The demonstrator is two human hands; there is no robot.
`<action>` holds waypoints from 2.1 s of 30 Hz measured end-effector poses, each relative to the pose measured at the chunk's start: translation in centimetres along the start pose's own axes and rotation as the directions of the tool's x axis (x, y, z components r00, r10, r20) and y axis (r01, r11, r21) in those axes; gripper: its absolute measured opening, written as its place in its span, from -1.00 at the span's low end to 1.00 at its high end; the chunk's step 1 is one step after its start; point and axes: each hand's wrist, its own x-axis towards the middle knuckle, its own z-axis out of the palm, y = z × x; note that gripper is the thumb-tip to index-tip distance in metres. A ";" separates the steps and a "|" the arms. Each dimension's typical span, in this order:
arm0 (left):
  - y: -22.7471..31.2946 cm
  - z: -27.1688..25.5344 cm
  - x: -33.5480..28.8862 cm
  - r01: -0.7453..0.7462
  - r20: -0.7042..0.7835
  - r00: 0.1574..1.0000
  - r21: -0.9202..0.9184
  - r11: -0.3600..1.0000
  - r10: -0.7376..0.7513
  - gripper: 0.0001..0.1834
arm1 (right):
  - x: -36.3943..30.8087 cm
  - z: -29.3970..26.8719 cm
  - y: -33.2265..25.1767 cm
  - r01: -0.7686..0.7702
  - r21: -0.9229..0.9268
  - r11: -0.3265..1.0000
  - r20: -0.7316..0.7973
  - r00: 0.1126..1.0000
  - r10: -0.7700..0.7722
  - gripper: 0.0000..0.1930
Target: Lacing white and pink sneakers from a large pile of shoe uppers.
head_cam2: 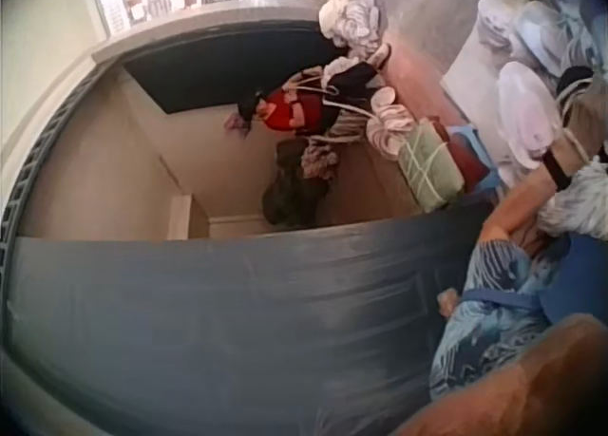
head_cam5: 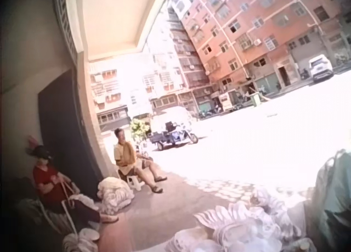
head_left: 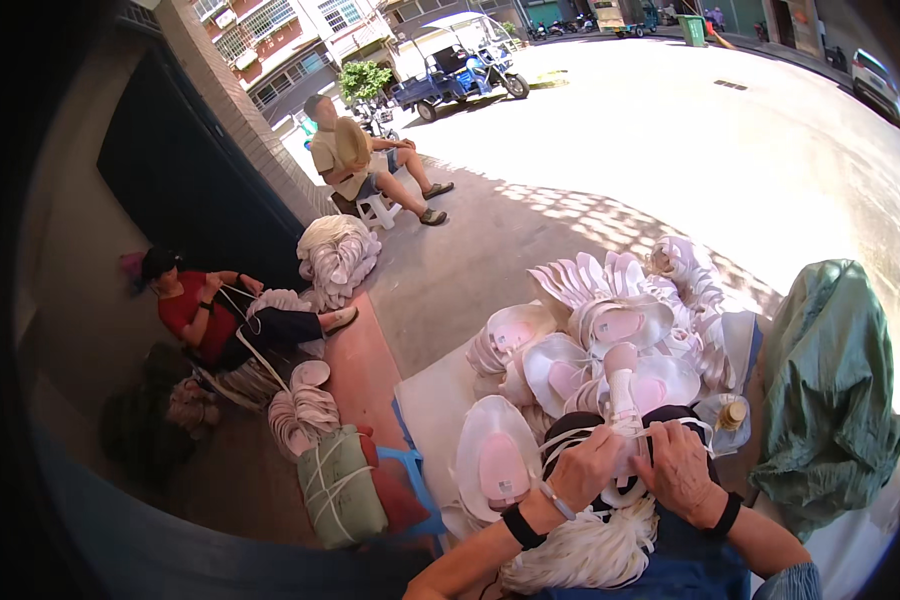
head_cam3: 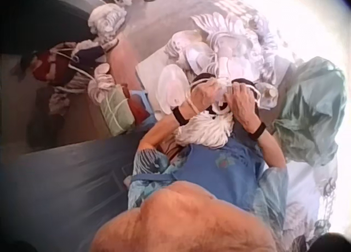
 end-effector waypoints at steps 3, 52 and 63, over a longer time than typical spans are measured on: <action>2.6 -0.9 0.9 -0.059 -0.068 0.996 -0.100 0.993 0.052 -0.88 | -0.4 0.7 0.4 -0.081 0.002 0.997 0.028 0.996 0.081 -0.70; 1.0 -0.6 2.1 0.383 0.245 0.903 -0.082 0.920 -0.354 -0.87 | 0.4 1.5 3.4 -0.055 0.496 0.867 0.079 0.997 0.018 -0.81; 0.7 -0.5 2.2 0.555 0.358 0.828 -0.414 0.721 -0.432 -0.79 | 0.3 0.3 1.7 0.124 0.506 0.853 -0.049 0.992 -0.116 -0.73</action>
